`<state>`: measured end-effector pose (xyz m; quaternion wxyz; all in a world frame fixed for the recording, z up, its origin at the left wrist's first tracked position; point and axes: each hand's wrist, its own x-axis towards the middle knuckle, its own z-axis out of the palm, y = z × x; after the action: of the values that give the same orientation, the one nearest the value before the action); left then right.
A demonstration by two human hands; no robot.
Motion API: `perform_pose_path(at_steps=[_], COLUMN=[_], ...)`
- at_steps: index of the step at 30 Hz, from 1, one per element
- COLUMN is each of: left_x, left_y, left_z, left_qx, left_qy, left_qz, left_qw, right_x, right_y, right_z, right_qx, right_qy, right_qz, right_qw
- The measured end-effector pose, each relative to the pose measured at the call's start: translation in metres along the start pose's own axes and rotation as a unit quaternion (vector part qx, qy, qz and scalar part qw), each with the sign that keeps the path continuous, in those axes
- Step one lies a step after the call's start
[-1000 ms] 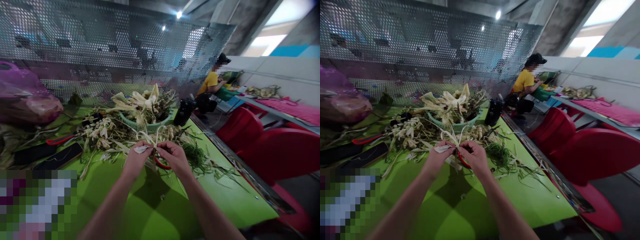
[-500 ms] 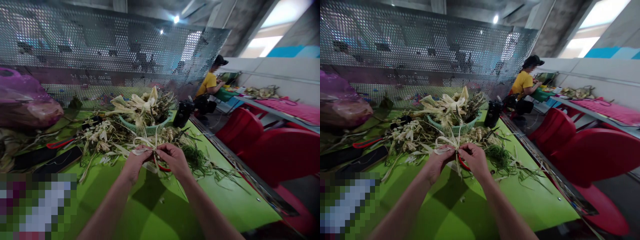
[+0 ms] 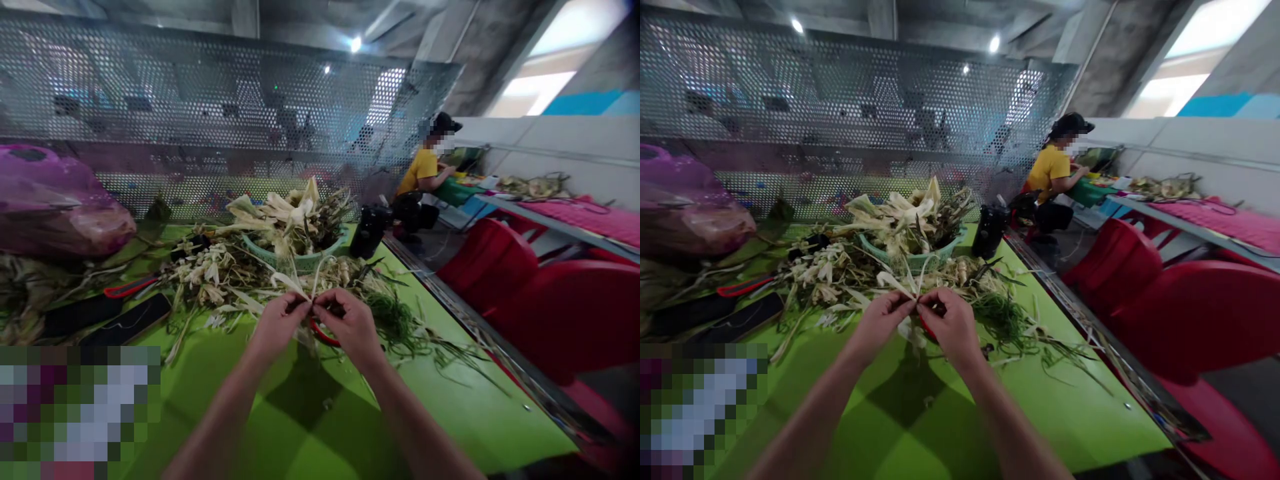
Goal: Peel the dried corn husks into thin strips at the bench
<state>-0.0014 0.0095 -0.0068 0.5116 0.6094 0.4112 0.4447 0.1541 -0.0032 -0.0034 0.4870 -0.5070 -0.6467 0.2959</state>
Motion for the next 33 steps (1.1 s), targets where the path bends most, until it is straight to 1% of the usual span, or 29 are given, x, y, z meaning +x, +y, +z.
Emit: perform_pose_path(at_steps=[3, 5, 7, 9, 13, 15, 17, 20, 22, 26, 29, 33], left_x=[0.002, 0.002, 0.001, 0.0, -0.002, -0.003, -0.003, -0.003, -0.003, -0.005, -0.006, -0.006], left_y=[-0.005, -0.006, -0.006, -0.006, -0.003, -0.001, 0.001, 0.001, 0.001, -0.001, -0.002, -0.004], left_z=[0.001, 0.002, 0.002, 0.004, 0.006, 0.006, 0.006, 0.007, 0.008, 0.008, 0.009, 0.012], left_qx=[-0.049, -0.063, -0.076, -0.081, -0.05, -0.035, -0.025, 0.002, 0.029, 0.067, 0.062, 0.028], left_qy=[0.0, -0.011, -0.029, -0.045, -0.075, -0.081, -0.082, -0.084, -0.087, -0.093, -0.106, -0.124], left_qz=[-0.013, -0.015, -0.019, -0.022, -0.02, -0.022, -0.024, -0.025, -0.028, -0.033, -0.036, -0.025], left_qw=[0.999, 0.998, 0.996, 0.995, 0.996, 0.996, 0.996, 0.996, 0.995, 0.993, 0.992, 0.992], right_x=[0.002, 0.004, 0.005, 0.005, 0.004, 0.005, 0.006, 0.007, 0.007, 0.006, 0.004, 0.004], right_y=[0.0, 0.001, 0.001, 0.002, 0.004, 0.004, 0.003, -0.001, -0.003, -0.003, -0.004, -0.005], right_z=[-0.002, -0.003, -0.004, -0.004, -0.003, -0.003, -0.005, -0.008, -0.008, -0.005, -0.002, 0.0], right_qx=[0.092, 0.128, 0.13, 0.119, 0.118, 0.126, 0.15, 0.2, 0.212, 0.196, 0.176, 0.144], right_qy=[-0.009, -0.02, -0.026, -0.019, 0.017, 0.021, -0.004, -0.065, -0.081, -0.078, -0.066, -0.037], right_qz=[0.058, 0.073, 0.081, 0.089, 0.095, 0.099, 0.11, 0.132, 0.132, 0.11, 0.093, 0.086], right_qw=[0.994, 0.989, 0.988, 0.989, 0.988, 0.987, 0.983, 0.969, 0.965, 0.971, 0.978, 0.985])
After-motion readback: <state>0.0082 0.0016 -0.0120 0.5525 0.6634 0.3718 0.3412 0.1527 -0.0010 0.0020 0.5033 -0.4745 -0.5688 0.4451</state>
